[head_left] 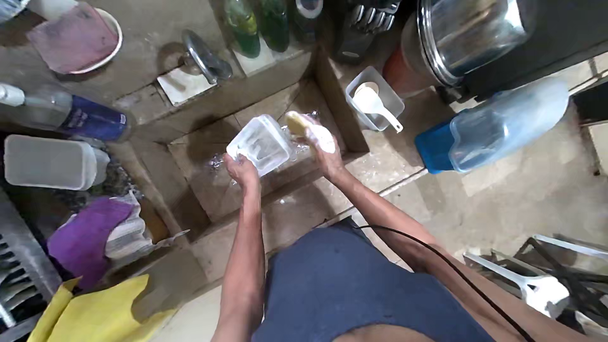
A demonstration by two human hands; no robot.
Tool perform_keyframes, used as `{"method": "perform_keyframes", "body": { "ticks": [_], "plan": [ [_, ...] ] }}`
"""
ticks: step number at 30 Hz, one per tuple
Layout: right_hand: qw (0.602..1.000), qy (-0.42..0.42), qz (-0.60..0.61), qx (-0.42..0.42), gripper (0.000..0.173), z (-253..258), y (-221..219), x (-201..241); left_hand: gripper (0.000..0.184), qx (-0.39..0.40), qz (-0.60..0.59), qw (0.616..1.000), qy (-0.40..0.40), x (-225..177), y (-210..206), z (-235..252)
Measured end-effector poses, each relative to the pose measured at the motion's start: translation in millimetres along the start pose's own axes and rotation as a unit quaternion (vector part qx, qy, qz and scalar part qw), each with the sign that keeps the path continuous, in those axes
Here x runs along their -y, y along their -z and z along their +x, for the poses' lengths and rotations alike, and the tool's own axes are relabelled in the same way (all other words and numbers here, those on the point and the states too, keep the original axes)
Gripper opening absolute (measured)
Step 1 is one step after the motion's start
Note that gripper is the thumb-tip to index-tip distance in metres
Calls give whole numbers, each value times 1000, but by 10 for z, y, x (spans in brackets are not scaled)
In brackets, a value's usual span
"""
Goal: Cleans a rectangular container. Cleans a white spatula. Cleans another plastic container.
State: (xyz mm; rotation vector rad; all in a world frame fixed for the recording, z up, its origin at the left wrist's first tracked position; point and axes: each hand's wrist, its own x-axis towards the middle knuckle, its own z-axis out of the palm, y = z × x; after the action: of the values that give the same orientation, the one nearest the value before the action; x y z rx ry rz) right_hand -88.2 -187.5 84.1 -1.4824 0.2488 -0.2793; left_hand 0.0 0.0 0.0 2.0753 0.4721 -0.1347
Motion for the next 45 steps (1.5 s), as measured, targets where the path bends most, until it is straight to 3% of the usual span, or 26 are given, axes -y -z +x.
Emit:
{"method": "perform_keyframes", "body": {
  "ticks": [3,6,9,13,16,20,25,28,31,34,39,42,45],
  "plan": [
    [996,-14,-77,-50,45,12,7,-25,45,5,48,999,-21,-111,113,-161],
    [978,61,-194,-54,54,54,52,-190,44,11,57,998,-40,-228,162,-365],
    [969,61,-225,-80,53,80,172,-305,43,47,-2,996,-69,-286,249,-561],
    [964,30,-249,-93,49,45,315,-224,52,148,-101,967,-179,-239,406,-729],
    [953,10,-298,-57,49,23,421,-187,57,205,-3,960,-189,-265,554,-784],
    [941,-7,-337,21,44,12,543,-167,33,292,156,926,-179,-346,649,-737],
    [932,32,-355,69,45,97,578,-237,45,395,197,883,-159,-499,420,-768],
    [890,34,-434,133,60,47,558,-169,62,396,169,893,-133,-428,238,-807],
    [862,13,-482,156,73,-40,597,-264,57,351,144,915,-138,-256,151,-846],
    [884,-19,-457,96,66,-120,709,-418,44,320,178,918,-152,-218,92,-986],
    [940,62,-331,-60,54,-288,826,-443,51,314,211,915,-140,-237,-136,-1242],
    [964,-5,-241,-112,54,-418,950,-288,45,324,226,908,-139,-199,-429,-1298],
    [961,-68,-222,-149,43,-563,1214,-191,42,352,228,888,-190,-214,-688,-1283]
  ]
}}
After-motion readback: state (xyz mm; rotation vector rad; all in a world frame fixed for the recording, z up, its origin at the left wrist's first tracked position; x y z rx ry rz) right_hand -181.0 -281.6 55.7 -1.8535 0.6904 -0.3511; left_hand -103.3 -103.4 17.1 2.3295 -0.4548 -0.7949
